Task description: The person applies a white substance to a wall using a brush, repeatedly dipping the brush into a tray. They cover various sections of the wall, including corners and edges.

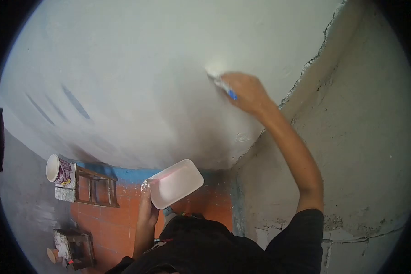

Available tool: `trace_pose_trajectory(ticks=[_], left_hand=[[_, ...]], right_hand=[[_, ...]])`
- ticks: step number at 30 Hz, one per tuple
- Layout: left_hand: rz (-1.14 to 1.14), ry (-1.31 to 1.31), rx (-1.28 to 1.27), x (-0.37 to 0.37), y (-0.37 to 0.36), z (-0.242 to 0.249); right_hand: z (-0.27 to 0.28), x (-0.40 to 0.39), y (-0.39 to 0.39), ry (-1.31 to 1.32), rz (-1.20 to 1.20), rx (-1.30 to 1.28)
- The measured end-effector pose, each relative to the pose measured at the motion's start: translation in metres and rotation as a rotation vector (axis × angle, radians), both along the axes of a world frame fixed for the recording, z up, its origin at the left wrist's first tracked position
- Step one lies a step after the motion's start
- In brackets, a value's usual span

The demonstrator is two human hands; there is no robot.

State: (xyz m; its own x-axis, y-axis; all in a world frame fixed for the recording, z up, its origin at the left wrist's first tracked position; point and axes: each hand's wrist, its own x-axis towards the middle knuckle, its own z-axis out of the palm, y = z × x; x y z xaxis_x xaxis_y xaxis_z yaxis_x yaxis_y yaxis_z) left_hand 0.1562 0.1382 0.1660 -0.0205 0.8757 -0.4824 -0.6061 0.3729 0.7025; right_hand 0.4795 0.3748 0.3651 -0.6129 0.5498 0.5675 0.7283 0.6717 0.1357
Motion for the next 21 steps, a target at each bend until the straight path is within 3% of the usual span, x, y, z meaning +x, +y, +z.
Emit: trace_pose_trajectory(ticks=[4,8,15,17,21], left_hand=[[0.021,-0.041,0.001,-0.002,-0.002,-0.018],[0.014,-0.028,-0.023,-0.002,-0.004,-0.009],[0.028,0.013,-0.027,-0.006,-0.006,-0.015],[0.021,0.01,-0.029,-0.006,-0.006,-0.013],[0.026,0.046,-0.014,-0.003,-0.004,-0.003]], right_hand=[[0.042,-0.026,-0.005,0.081,-0.072,0.316],[-0.023,-0.039,0.004,-0.036,-0.191,0.446],[-0.19,-0.047,-0.015,-0.012,-0.203,0.166],[-0.215,-0.044,-0.022,0.0,-0.171,0.046],[-0.206,-0.024,-0.015,0.062,-0.059,-0.264]])
